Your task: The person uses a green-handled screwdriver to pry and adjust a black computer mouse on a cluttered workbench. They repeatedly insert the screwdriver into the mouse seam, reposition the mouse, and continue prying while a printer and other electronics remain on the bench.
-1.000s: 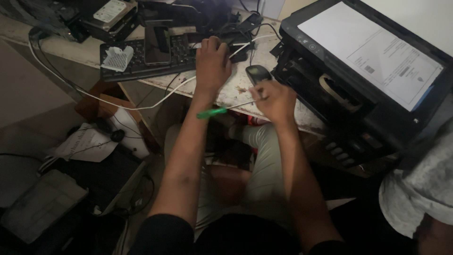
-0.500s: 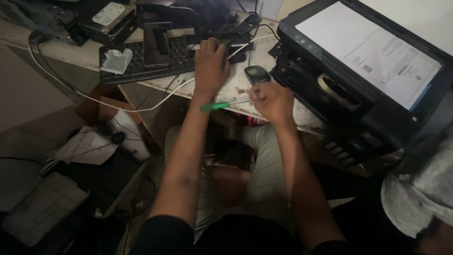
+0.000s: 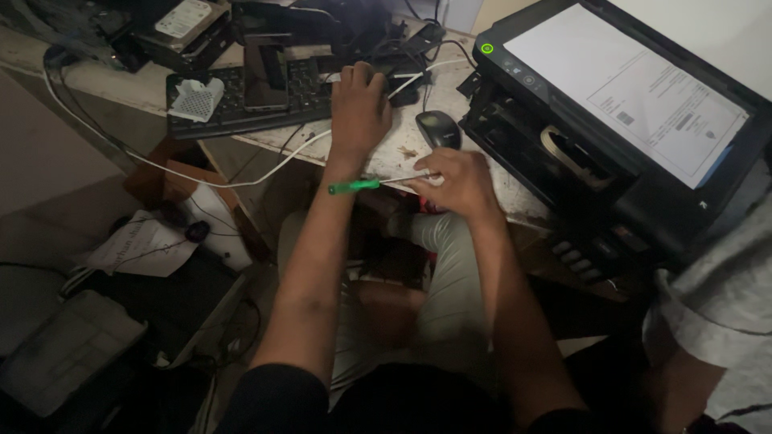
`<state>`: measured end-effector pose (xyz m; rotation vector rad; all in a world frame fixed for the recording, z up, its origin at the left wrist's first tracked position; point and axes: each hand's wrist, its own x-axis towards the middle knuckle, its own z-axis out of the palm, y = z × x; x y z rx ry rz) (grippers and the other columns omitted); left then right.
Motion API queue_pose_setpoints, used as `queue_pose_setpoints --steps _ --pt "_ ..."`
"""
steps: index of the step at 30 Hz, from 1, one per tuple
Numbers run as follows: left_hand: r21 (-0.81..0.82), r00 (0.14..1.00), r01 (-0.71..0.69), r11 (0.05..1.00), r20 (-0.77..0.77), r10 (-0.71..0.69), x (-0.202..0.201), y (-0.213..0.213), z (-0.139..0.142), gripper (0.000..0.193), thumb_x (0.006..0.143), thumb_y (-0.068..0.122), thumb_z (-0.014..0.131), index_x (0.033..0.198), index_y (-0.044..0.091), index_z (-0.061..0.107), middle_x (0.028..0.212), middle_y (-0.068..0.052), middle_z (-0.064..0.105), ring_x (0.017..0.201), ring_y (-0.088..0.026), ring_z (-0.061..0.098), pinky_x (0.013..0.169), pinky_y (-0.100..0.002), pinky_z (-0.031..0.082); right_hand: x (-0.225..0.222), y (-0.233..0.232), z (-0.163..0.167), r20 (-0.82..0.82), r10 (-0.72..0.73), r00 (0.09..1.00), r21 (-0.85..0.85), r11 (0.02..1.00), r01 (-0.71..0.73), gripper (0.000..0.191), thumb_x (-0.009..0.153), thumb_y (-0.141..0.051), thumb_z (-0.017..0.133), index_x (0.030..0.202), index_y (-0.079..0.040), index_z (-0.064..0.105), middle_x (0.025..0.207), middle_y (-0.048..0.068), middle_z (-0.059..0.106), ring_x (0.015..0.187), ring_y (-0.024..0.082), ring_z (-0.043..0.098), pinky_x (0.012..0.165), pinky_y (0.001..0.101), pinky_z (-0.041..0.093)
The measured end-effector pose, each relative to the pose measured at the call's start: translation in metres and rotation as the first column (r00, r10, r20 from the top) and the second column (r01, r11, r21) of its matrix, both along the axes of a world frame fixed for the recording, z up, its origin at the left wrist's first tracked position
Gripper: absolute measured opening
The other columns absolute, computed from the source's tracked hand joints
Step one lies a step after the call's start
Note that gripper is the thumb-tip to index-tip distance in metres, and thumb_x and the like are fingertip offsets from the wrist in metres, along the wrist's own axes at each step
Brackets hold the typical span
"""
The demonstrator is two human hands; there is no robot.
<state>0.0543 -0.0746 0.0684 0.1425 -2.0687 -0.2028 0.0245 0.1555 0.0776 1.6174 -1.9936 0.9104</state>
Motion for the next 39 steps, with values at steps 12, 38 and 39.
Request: queue_pose_setpoints --steps 12,38,39 --pt "-0.003 1.0 -0.005 1.0 0.002 0.005 -0.002 -0.001 -0.001 0.025 0.075 0.008 0.072 0.098 0.005 0.064 0.114 -0.012 0.056 0.11 -0.033 0.053 0.088 -0.047 0.044 -0.006 -0.004 -0.005 0.129 -0.138 0.982 -0.15 0.976 0.157 0.024 0.079 -0.016 0.089 0.096 -0.005 0.076 0.091 0.011 0.075 0.066 0.018 0.069 0.059 0.0304 0.055" --pt "-0.019 0.999 0.026 0.999 0.024 -0.026 0.001 -0.002 0.001 0.035 0.072 0.014 0.077 0.103 0.005 0.065 0.117 -0.015 0.056 0.111 -0.036 0.052 0.087 -0.049 0.043 -0.006 -0.003 -0.006 0.275 -0.138 0.952 -0.165 0.968 0.188 0.013 0.086 -0.016 0.089 0.093 -0.008 0.081 0.086 0.008 0.077 0.069 0.014 0.073 0.061 0.028 0.057" --pt "-0.016 0.999 0.024 1.0 0.029 -0.024 0.001 -0.002 0.0 0.035 0.071 0.014 0.077 0.102 0.005 0.065 0.116 -0.015 0.056 0.111 -0.036 0.052 0.087 -0.049 0.043 -0.006 -0.003 -0.006 0.322 -0.173 0.931 -0.173 0.956 0.238 0.014 0.086 -0.017 0.089 0.094 -0.009 0.082 0.085 0.009 0.077 0.069 0.013 0.074 0.061 0.0276 0.057"
